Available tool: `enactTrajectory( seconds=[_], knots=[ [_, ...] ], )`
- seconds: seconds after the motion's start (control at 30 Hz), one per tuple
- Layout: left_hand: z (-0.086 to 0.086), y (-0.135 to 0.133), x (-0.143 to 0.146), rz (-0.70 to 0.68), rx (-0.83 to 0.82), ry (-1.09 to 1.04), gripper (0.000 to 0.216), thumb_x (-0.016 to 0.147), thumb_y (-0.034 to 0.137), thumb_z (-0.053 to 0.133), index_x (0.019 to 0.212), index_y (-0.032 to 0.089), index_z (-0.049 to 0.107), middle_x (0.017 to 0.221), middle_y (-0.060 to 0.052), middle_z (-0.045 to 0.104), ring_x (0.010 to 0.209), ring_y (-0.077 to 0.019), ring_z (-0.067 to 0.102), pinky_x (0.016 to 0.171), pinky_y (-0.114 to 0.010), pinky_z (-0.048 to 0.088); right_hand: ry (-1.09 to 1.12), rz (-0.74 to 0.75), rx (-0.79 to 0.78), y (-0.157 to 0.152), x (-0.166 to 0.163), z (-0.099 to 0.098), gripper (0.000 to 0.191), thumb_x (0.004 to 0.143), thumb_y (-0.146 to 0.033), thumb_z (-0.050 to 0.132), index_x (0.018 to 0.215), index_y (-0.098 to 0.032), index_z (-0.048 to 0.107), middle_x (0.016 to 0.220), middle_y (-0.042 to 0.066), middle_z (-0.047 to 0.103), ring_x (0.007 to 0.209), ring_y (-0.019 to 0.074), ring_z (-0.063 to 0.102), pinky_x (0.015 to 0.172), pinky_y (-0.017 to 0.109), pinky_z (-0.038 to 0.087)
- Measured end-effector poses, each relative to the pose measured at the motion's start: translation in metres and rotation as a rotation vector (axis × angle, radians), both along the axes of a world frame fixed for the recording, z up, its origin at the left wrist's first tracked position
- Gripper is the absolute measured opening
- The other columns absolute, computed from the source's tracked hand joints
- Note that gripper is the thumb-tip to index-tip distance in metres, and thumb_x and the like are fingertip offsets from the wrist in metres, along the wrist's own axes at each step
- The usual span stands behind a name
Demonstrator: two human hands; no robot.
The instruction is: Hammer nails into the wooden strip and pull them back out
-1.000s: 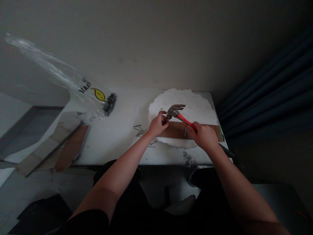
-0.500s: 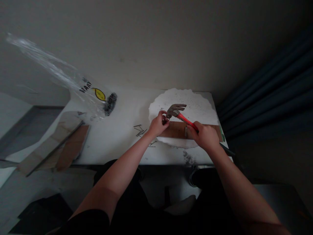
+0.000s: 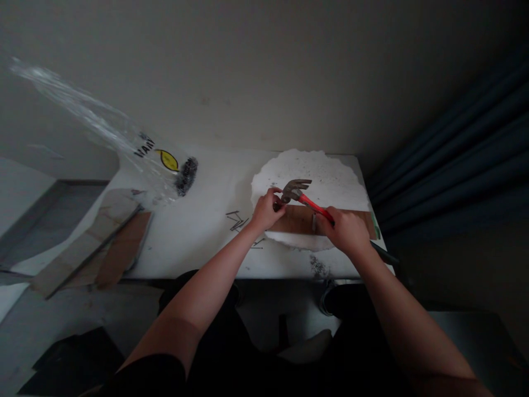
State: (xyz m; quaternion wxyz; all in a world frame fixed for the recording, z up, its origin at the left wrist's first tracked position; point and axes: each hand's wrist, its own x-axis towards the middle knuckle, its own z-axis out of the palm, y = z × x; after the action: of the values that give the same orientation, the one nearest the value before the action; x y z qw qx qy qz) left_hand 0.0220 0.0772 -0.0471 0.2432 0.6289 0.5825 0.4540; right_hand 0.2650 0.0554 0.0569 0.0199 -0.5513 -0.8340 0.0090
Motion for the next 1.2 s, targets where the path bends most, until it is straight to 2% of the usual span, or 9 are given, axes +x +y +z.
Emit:
enactTrajectory(
  seconds=[0.23,0.33,0.47,0.93,1.2],
  knots=[
    [-0.005,0.004,-0.011,-0.093,-0.028,-0.122,0.056,0.071,0.008,0.064,0.121,0.022,0.043,0.092,-0.002,0.069,0.082,-0.0156,0.067,0.078,-0.031,0.050,-0.008,-0.034,-0.028,-0.001,-0.001,-0.004,0.044,0.100,-0.053,0.034,0.106,-0.023,0.065,0.081,0.008,0.072,0.065,0.0213,0.061,0.057,0.029,0.025],
    [-0.004,0.008,-0.018,-0.015,-0.007,-0.130,0.053,0.071,0.003,0.056,0.118,0.023,0.043,0.096,-0.002,0.070,0.084,-0.0148,0.067,0.076,-0.030,0.048,-0.012,-0.035,-0.015,0.000,0.000,-0.005,0.045,0.100,-0.054,0.033,0.105,-0.023,0.065,0.080,0.008,0.072,0.065,0.0217,0.062,0.057,0.029,0.025],
    [-0.001,0.009,-0.021,0.090,0.011,-0.133,0.048,0.072,0.001,0.051,0.114,0.023,0.045,0.091,0.000,0.069,0.087,-0.0150,0.066,0.079,-0.032,0.046,-0.006,-0.041,0.005,-0.001,0.000,-0.006,0.048,0.100,-0.054,0.030,0.104,-0.022,0.065,0.079,0.009,0.071,0.064,0.0222,0.061,0.057,0.030,0.025],
    [-0.002,0.007,-0.018,0.070,-0.027,-0.126,0.044,0.075,0.005,0.051,0.115,0.022,0.045,0.088,0.000,0.067,0.078,-0.0140,0.063,0.073,-0.030,0.046,-0.004,-0.035,-0.038,0.000,0.002,-0.009,0.046,0.100,-0.053,0.033,0.114,-0.024,0.066,0.083,0.009,0.072,0.068,0.0232,0.063,0.059,0.030,0.031],
    [-0.001,0.008,-0.020,0.128,-0.062,-0.133,0.044,0.075,-0.001,0.044,0.112,0.023,0.046,0.083,0.001,0.067,0.078,-0.0143,0.063,0.076,-0.030,0.046,-0.001,-0.032,-0.065,0.000,0.000,-0.010,0.049,0.099,-0.055,0.032,0.109,-0.023,0.067,0.083,0.009,0.072,0.068,0.0227,0.062,0.061,0.030,0.033]
  ],
)
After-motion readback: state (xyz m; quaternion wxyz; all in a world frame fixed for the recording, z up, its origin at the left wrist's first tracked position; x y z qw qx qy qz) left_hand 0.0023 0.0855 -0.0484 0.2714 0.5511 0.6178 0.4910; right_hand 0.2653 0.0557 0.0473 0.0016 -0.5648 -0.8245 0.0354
